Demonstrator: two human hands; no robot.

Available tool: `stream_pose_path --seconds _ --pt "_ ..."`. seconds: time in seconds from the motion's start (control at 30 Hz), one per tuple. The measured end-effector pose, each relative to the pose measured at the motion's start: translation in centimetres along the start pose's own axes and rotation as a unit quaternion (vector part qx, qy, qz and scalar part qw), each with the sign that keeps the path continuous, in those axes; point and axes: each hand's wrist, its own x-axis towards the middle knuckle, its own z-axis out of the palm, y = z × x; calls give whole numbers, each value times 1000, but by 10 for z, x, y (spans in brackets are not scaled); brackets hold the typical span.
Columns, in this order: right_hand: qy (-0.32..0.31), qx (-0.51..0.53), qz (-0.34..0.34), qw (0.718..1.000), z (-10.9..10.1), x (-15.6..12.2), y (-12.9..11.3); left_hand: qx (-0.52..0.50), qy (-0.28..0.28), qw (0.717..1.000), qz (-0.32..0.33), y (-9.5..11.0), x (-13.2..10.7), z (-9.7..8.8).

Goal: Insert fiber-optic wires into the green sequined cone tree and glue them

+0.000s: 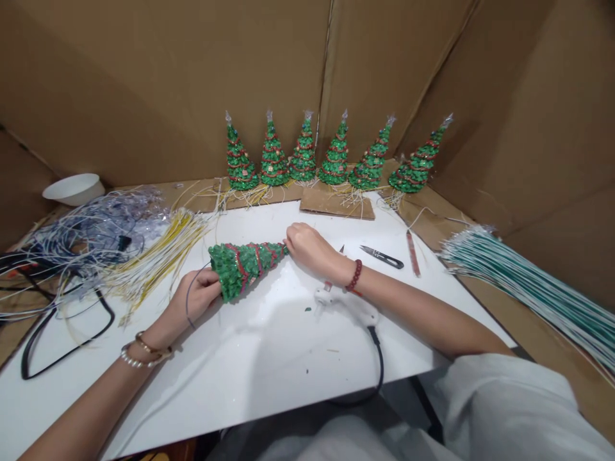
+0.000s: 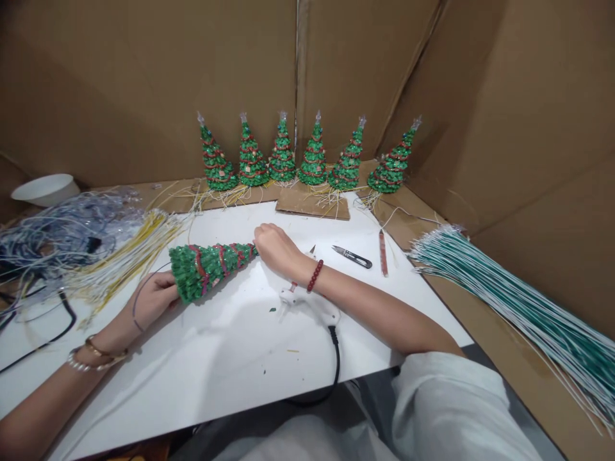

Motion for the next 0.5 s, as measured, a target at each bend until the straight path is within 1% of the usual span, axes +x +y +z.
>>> stream_pose_path --seconds 0.17,0.27,0.33,0.4,0.43,0.47,0.5 --pt "-5 -36 -33 999 6 -1 -4 -7 -3 1000 -5 8 0 1" --pt "-5 -54 -32 998 6 2 -3 -10 -9 1000 -25 6 -1 1" --pt "-3 -53 -17 998 -4 1 -2 -15 -18 999 -42 1 -2 0" --pt "2 -43 14 999 -21 -7 0 -18 -25 998 -47 -4 -2 -1" --pt "4 -37 35 999 -32 -16 0 -18 -24 999 -45 -7 -2 -2" --pt "7 -49 48 998 -42 -28 -1 -17 -22 999 -44 -9 -1 -2" --pt "-2 -75 58 996 -50 -42 -1 -17 -22 999 -44 -11 -1 -3"
